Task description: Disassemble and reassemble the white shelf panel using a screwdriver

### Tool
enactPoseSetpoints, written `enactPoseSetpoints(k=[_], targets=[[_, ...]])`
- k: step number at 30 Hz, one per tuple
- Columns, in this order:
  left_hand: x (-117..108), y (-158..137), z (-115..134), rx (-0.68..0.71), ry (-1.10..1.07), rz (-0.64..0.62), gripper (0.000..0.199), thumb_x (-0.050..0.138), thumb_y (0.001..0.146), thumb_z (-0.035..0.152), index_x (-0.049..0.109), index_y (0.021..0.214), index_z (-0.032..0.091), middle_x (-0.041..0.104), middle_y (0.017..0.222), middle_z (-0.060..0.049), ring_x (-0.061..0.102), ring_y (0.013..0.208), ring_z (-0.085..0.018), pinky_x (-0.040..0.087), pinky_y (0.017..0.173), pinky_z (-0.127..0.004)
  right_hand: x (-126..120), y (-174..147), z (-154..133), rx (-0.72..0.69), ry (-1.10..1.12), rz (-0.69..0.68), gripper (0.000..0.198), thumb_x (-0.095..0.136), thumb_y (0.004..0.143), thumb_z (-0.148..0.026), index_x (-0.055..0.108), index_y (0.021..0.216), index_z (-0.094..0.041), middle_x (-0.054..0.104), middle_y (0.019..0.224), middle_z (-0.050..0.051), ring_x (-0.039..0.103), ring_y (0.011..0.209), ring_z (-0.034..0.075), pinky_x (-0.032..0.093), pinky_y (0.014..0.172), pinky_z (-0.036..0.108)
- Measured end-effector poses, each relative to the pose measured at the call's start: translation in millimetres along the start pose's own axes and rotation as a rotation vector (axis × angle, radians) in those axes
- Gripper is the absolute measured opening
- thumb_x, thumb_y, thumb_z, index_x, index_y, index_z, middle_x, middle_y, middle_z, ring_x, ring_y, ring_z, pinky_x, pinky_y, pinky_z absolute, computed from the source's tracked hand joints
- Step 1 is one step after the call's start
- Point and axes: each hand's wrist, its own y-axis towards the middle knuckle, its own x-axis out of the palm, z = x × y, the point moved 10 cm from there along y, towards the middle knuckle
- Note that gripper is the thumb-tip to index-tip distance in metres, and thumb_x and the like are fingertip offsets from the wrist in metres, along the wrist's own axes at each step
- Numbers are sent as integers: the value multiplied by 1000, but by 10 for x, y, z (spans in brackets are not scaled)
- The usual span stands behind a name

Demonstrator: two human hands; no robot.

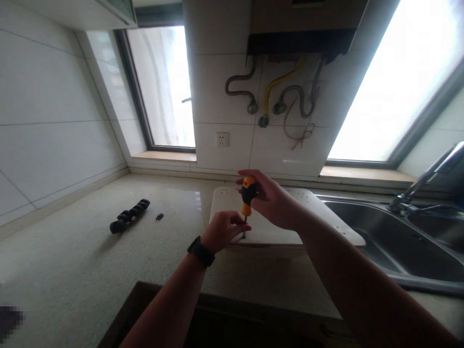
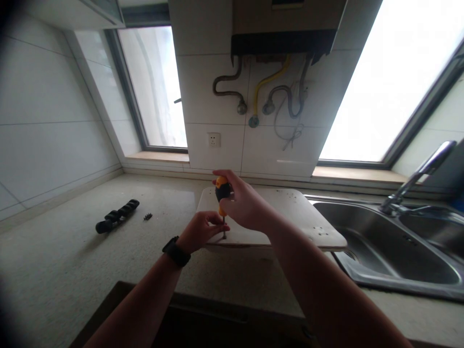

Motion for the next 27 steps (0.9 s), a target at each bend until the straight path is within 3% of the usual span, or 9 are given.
enactPoseSetpoints(k=[7,13,19,27], targets=[[-15,-8,-82,12,45,60,38,81,75,50,64,72,16,65,68,1,55,62,-12,41,61,-25,-32,-20,-22,34,-165,30,51,67,83,-30,51,130,-22,61,99,4,59,77,16,52,71,32],[-20,-6,-66,9,49,50,38,81,74,51,66,76,16,69,72,-1,59,65,-14,45,63,-26,-49,-1,30,69,-43,62,52,76,77,-36,55,123,-22,57,83,-1,57,66,13,48,60,28],[63,-35,71,54,-41,-112,22,71,87,33,75,103,19,77,107,-8,70,99,-22,52,89,-34,-115,-4,87,30,48,83,53,73,75,-22,51,122,-23,64,101,5,67,80,17,56,73,33],[48,3,46,14,-19,-60,16,76,84,35,77,85,19,79,91,-4,72,86,-20,51,81,-30,-19,11,52,14,193,19,54,54,69,-7,48,121,-21,65,118,10,66,108,22,54,94,41]])
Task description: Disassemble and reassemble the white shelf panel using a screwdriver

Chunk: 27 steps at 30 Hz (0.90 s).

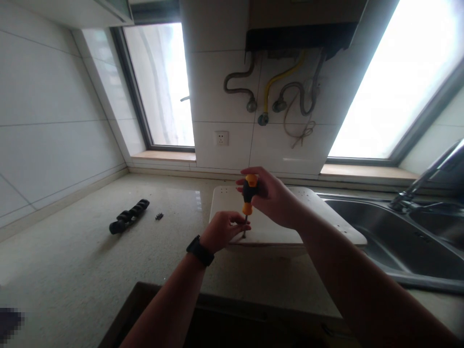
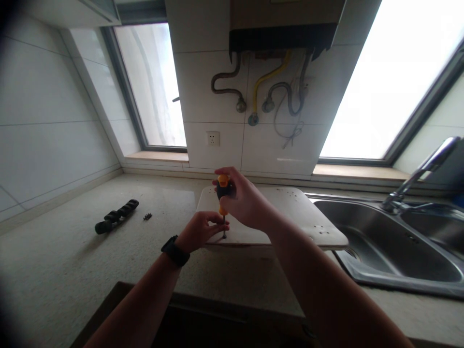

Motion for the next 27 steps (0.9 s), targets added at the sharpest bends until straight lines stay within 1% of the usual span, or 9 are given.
enactPoseSetpoints(k=[3,5,9,13,16,18,22,24,27], targets=[[-13,11,-30,-6,32,41,22,78,81,40,74,79,18,77,84,-4,70,79,-19,49,74,-29,15,-3,-21,16,-25,-8,52,54,72,-9,49,122,-22,61,123,11,65,107,22,54,88,38],[-32,12,-42,-3,55,70,26,79,80,43,72,76,18,75,79,-3,68,75,-18,48,71,-28,10,-10,-50,10,-104,-11,49,58,78,-15,51,126,-23,60,121,10,65,95,19,55,79,34],[-51,12,-57,-3,99,104,34,80,76,48,68,72,17,71,72,-1,63,67,-15,44,65,-27,-45,-16,-88,-5,-302,34,50,70,83,-34,55,129,-24,58,97,3,56,73,13,49,65,28],[-47,11,-79,-19,105,127,40,82,73,52,64,71,17,66,67,0,57,62,-14,41,60,-26,-89,0,-63,-2,-306,79,53,74,80,-34,55,129,-24,55,87,-1,54,69,13,48,64,27],[-65,3,-89,-35,95,149,40,83,72,52,64,73,17,67,70,0,58,63,-14,43,60,-27,-125,8,-22,-3,-251,99,55,73,78,-26,52,129,-24,60,91,1,60,76,15,53,72,32],[-66,-2,-66,-22,57,130,36,84,73,47,68,82,17,72,80,-3,64,72,-16,48,68,-29,-119,6,-6,-20,-191,76,55,69,78,-20,49,129,-23,64,101,5,65,86,18,55,80,36],[23,-9,15,14,-90,-24,25,73,86,36,74,104,18,77,107,-8,70,99,-20,52,90,-34,-55,-6,-8,-63,-93,-6,60,60,75,-11,45,131,-23,65,116,9,66,104,21,53,93,39],[43,-12,41,18,-111,-62,20,69,89,34,76,102,19,77,108,-7,70,102,-21,51,94,-35,-31,-4,-15,-74,-66,-23,63,57,72,-8,44,131,-24,63,121,10,65,110,21,52,97,40],[19,0,43,15,-82,-33,15,72,87,33,78,92,20,79,98,-5,72,95,-21,52,89,-34,-6,10,12,-35,-37,-26,65,53,69,-7,44,130,-24,61,126,11,62,118,22,52,97,39]])
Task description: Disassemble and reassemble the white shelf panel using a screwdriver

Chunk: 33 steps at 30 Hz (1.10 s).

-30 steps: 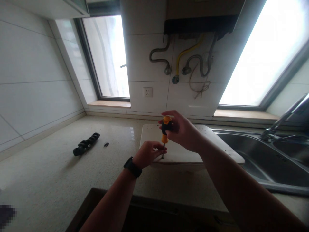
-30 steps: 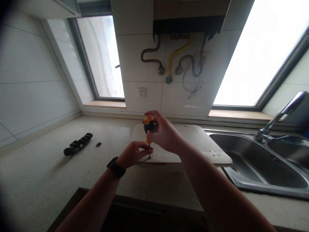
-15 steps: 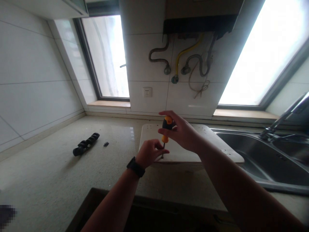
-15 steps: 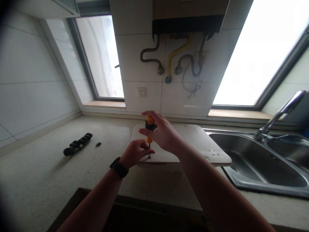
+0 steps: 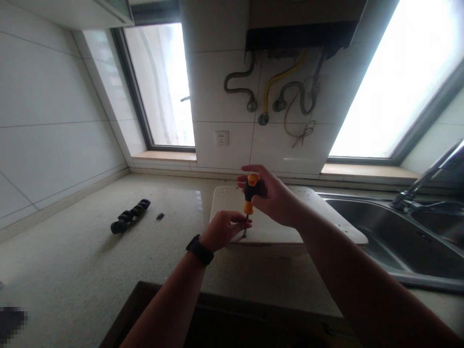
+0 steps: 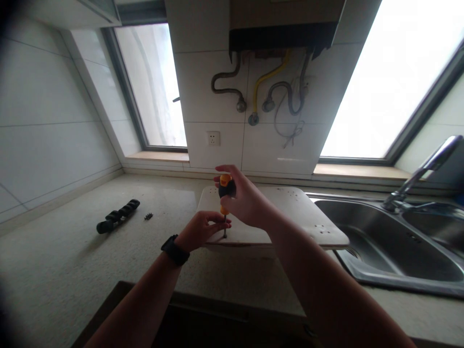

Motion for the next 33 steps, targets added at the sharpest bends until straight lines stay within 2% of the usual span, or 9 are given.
enactPoseSetpoints(k=[4,6,9,15,20,24,26,29,33], targets=[[-18,22,-61,-20,44,46,15,75,83,35,76,84,19,78,89,-4,71,86,-20,52,81,-32,0,-3,-15,26,-101,13,59,58,76,-15,43,132,-24,58,129,12,64,105,21,54,87,37],[-25,29,-93,-27,62,63,18,75,83,37,75,82,19,77,85,-4,70,82,-20,51,78,-31,-34,-16,-46,26,-225,47,55,64,81,-26,46,132,-23,60,120,11,64,94,20,54,81,36],[-47,31,-118,-27,90,99,24,77,81,41,72,78,18,76,81,-3,68,76,-18,49,73,-30,-86,-33,-61,55,-353,99,54,72,80,-37,51,128,-22,61,104,8,61,84,20,52,72,34],[-77,28,-149,-28,130,167,37,81,75,50,63,71,17,66,69,0,57,63,-13,42,61,-26,-133,-9,-15,65,-293,143,51,75,78,-34,52,123,-23,59,90,2,59,72,16,51,66,32],[-108,12,-121,-15,136,185,36,83,74,47,64,77,17,67,73,0,58,66,-13,45,64,-26,-133,9,-4,40,-182,131,50,72,76,-23,51,120,-23,60,103,5,65,81,18,56,74,34],[-47,-6,-80,-6,32,57,32,80,80,38,71,103,18,76,102,-7,69,90,-18,52,81,-31,-74,-3,-43,16,-110,74,53,65,74,-15,48,123,-22,62,109,8,66,90,20,57,82,38],[-10,-17,-58,-1,-24,-9,27,74,86,34,73,108,18,75,113,-8,69,102,-20,53,90,-33,-43,-11,-48,0,-83,44,56,62,72,-11,46,125,-22,63,112,9,66,94,21,57,85,39],[-8,-20,-38,3,-52,-29,20,71,89,32,77,102,18,77,110,-8,70,105,-21,52,95,-35,-11,-12,-46,-37,-50,16,58,57,70,-7,45,125,-24,63,115,9,66,100,21,56,88,39],[-48,-8,-38,-9,-11,21,16,75,85,31,79,94,18,79,99,-6,72,96,-21,53,90,-33,-3,-1,-11,-20,-57,18,59,52,69,-6,47,125,-24,63,121,10,66,107,23,56,90,41]])
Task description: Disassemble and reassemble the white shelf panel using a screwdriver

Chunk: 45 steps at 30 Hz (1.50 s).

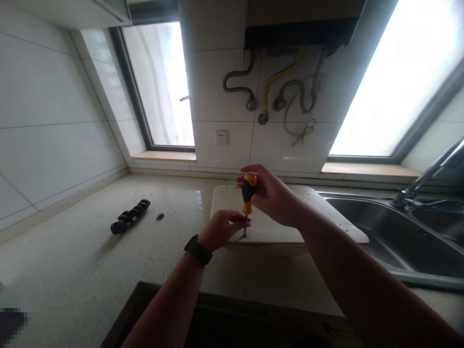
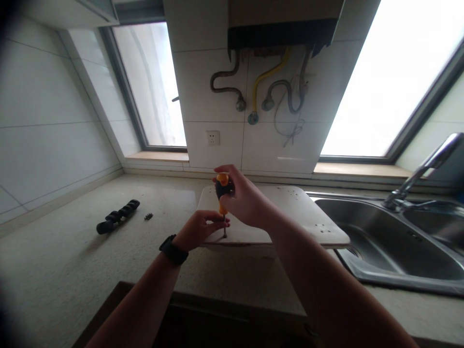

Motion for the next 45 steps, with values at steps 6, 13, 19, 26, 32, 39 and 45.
enactPoseSetpoints(k=[6,13,19,26,32,39,45], targets=[[-19,11,-5,-18,20,40,12,75,84,29,78,88,19,79,93,-4,72,89,-20,52,84,-30,-6,-12,-6,29,-118,-11,57,55,77,-11,47,131,-25,61,127,11,66,104,23,55,87,40],[-48,23,-47,-13,65,98,16,78,82,34,75,81,18,77,84,-4,69,80,-18,50,76,-29,-66,-30,-45,37,-290,50,52,65,85,-30,49,134,-24,62,112,8,64,86,19,55,79,38],[-106,23,-71,-26,87,172,28,83,75,41,68,74,16,72,74,-1,63,68,-14,47,66,-26,-99,10,-51,29,-283,88,50,71,82,-30,54,128,-26,60,107,6,63,83,18,55,75,35],[-133,18,-75,-18,172,217,38,84,72,49,64,73,17,66,68,1,57,62,-13,44,60,-26,-109,28,-41,23,-213,115,43,72,75,-23,56,115,-22,63,104,5,63,79,17,56,70,34],[14,26,38,41,12,23,30,73,87,35,72,112,19,76,110,-7,71,99,-20,53,90,-34,-78,32,-41,48,-132,75,51,62,70,-12,56,120,-19,63,109,10,65,88,21,56,73,35],[-5,38,50,-31,2,63,18,76,83,33,79,94,19,80,97,-6,73,94,-22,53,88,-35,-35,13,-58,47,-183,50,49,62,81,-22,54,129,-21,64,108,8,63,89,19,53,79,35],[-52,63,0,-39,50,163,32,84,72,44,70,76,16,74,74,-3,66,69,-17,49,65,-28,-79,-1,-85,70,-304,101,49,73,80,-36,56,124,-23,63,96,4,61,76,17,53,70,34]])
